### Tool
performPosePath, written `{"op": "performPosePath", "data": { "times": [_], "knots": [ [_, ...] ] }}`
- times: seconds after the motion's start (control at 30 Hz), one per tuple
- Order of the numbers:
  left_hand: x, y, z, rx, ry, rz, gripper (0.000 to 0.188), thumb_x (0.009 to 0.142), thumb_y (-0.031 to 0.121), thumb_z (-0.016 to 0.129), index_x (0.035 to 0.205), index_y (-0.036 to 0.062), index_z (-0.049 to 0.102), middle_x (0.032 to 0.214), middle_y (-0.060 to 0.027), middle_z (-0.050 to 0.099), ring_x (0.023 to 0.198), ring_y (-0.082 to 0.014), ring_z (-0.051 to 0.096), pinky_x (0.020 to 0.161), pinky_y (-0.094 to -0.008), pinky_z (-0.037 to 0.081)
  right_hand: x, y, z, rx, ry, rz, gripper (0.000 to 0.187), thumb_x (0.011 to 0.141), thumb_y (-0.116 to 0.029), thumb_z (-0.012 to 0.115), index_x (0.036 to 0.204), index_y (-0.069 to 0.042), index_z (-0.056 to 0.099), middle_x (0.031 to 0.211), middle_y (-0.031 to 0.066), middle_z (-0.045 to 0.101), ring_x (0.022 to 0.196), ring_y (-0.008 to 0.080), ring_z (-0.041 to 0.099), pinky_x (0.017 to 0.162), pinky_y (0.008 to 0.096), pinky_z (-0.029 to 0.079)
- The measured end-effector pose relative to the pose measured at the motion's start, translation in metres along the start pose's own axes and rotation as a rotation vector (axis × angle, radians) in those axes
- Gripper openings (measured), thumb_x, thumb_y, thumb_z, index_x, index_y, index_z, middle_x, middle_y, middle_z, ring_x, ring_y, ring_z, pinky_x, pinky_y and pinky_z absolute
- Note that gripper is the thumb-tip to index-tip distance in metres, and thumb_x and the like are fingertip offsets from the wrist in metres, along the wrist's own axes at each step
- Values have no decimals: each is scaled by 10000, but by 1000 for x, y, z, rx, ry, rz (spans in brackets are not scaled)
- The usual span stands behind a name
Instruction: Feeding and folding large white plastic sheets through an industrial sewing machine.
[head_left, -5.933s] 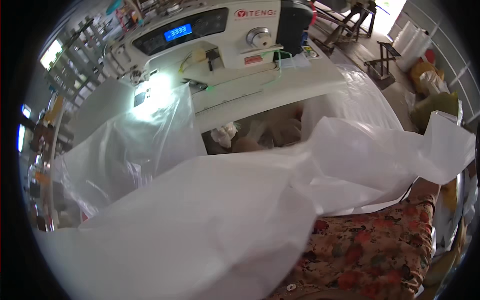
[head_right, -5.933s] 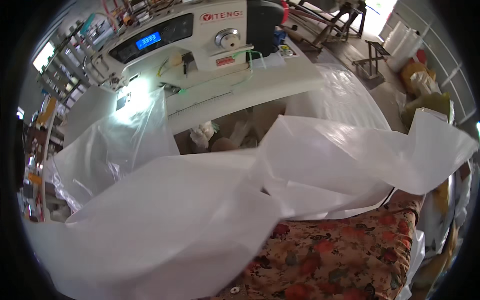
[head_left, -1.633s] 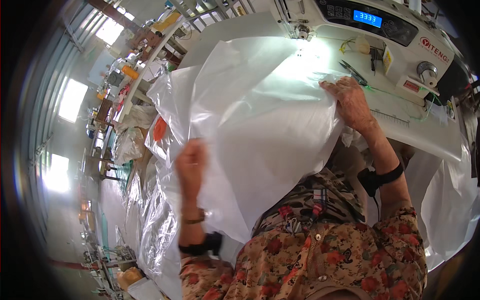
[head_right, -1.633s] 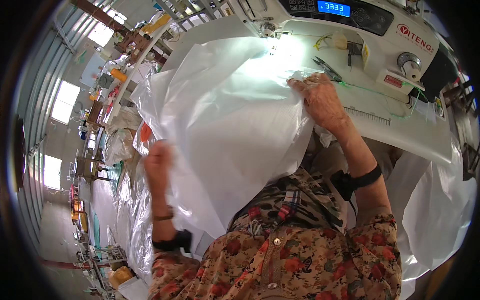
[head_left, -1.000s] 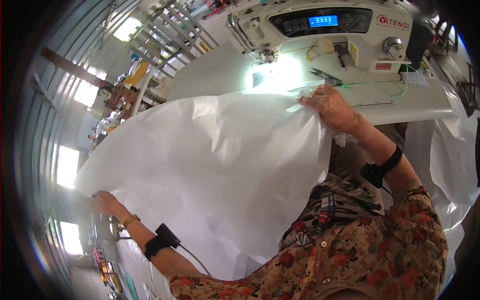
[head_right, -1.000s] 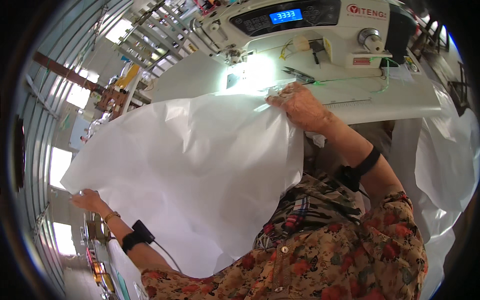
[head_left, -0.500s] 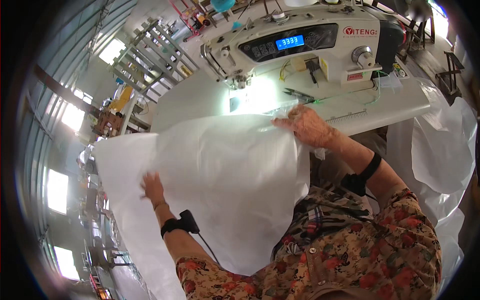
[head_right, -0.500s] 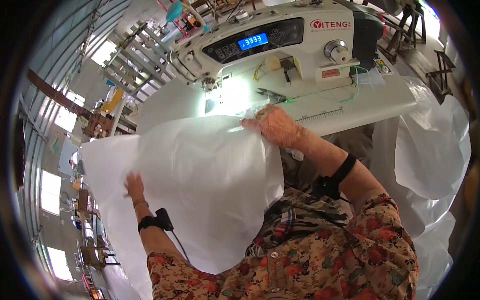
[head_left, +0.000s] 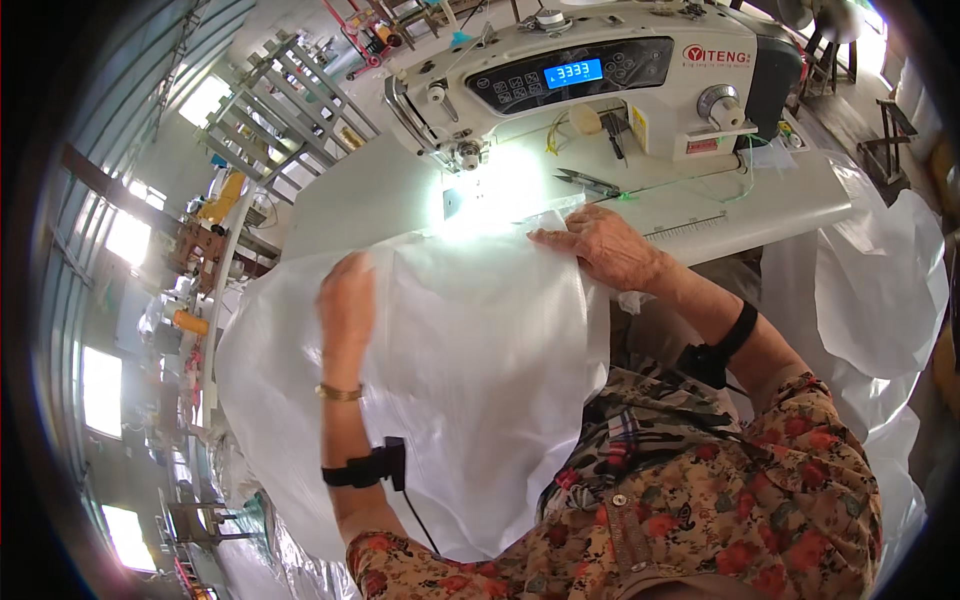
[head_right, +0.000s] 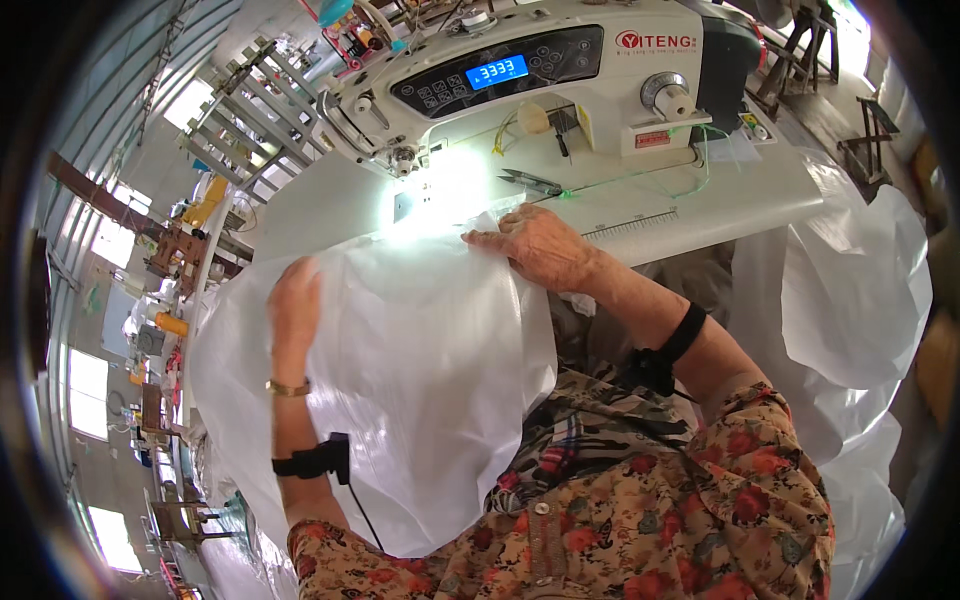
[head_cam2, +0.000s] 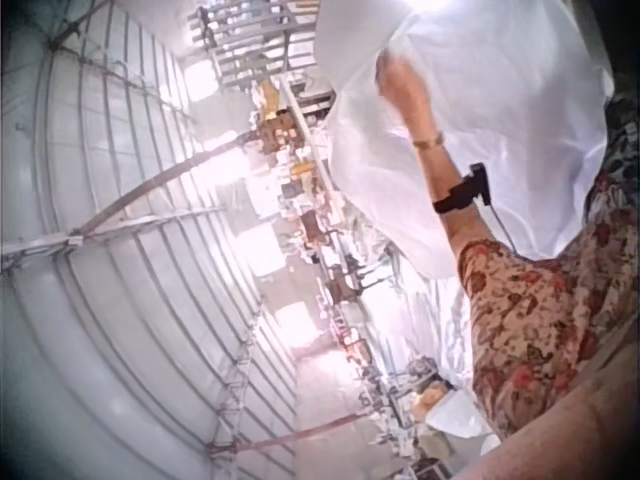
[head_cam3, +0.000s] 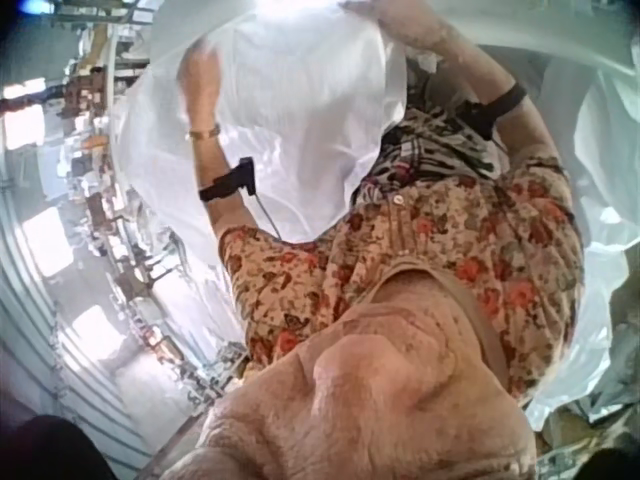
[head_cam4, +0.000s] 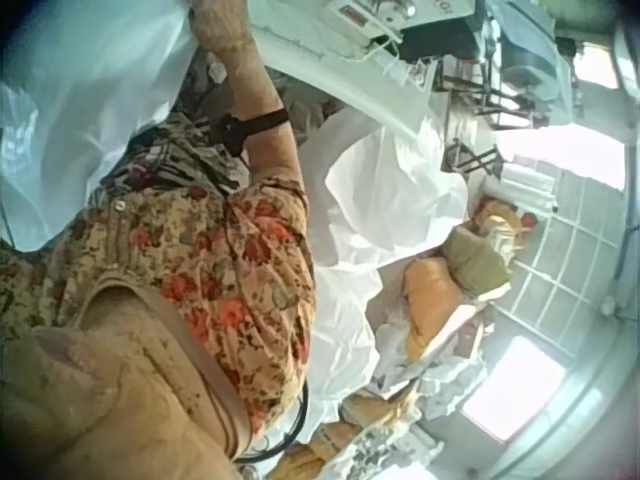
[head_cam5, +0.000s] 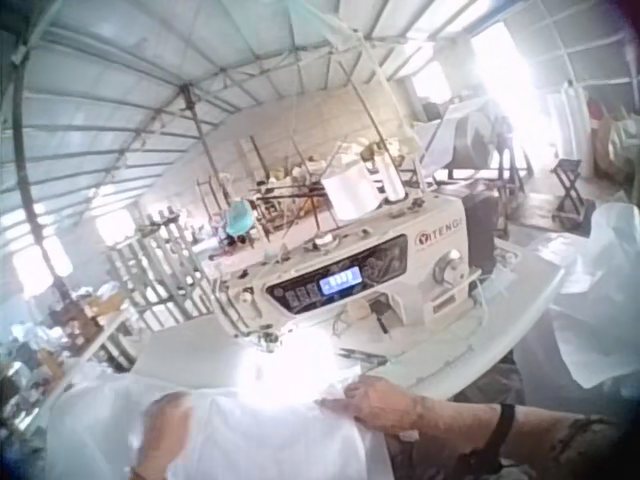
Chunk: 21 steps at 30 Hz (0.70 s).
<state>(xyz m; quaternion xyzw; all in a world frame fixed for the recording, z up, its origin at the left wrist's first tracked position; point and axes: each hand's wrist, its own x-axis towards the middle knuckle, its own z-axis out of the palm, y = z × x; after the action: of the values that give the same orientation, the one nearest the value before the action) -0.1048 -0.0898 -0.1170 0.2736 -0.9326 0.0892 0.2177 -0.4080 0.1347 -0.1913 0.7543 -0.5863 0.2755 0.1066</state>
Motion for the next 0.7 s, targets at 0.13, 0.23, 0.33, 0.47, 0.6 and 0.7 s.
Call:
{"op": "performPosePath", "data": {
  "times": [0.13,0.23,0.33,0.47,0.6,0.7],
  "knots": [
    [32,103,27,-543,-78,199,254,909,141,599,1132,21,614,1163,-177,637,1077,-361,594,915,-432,477,6,-4,5,3,13,-25,606,766,-42,622,1357,-112,512,861,120,667,849,322,640,857,429,481],
    [39,136,58,-590,-182,138,321,874,142,658,1169,21,620,1168,-155,632,1108,-326,571,954,-396,452,7,-7,5,52,32,10,589,784,-51,624,1359,-105,508,844,119,659,831,324,635,823,428,484],
    [35,140,78,-634,-123,119,365,809,175,719,1142,47,638,1091,-119,628,1074,-305,551,946,-390,449,6,-3,3,151,119,112,534,812,-58,612,1337,-95,520,840,119,658,817,325,633,798,434,485],
    [22,137,78,-594,-94,15,424,700,215,805,1074,80,659,1020,-57,601,1045,-264,513,933,-389,447,15,10,8,181,332,170,339,837,-61,586,1175,-68,606,853,111,652,832,312,625,780,429,484],
    [16,137,79,-595,-102,-15,408,670,262,827,993,79,656,1016,-39,599,1037,-251,502,913,-393,447,36,19,22,-146,161,236,188,845,-61,575,1021,-59,641,878,101,646,891,279,620,815,404,470],
    [21,144,76,-563,-108,-48,355,682,257,816,928,72,639,1011,-38,597,1016,-246,496,887,-376,445,47,26,28,-344,32,273,143,843,-49,562,955,-63,648,889,84,646,945,247,616,859,411,440]
  ]
}}
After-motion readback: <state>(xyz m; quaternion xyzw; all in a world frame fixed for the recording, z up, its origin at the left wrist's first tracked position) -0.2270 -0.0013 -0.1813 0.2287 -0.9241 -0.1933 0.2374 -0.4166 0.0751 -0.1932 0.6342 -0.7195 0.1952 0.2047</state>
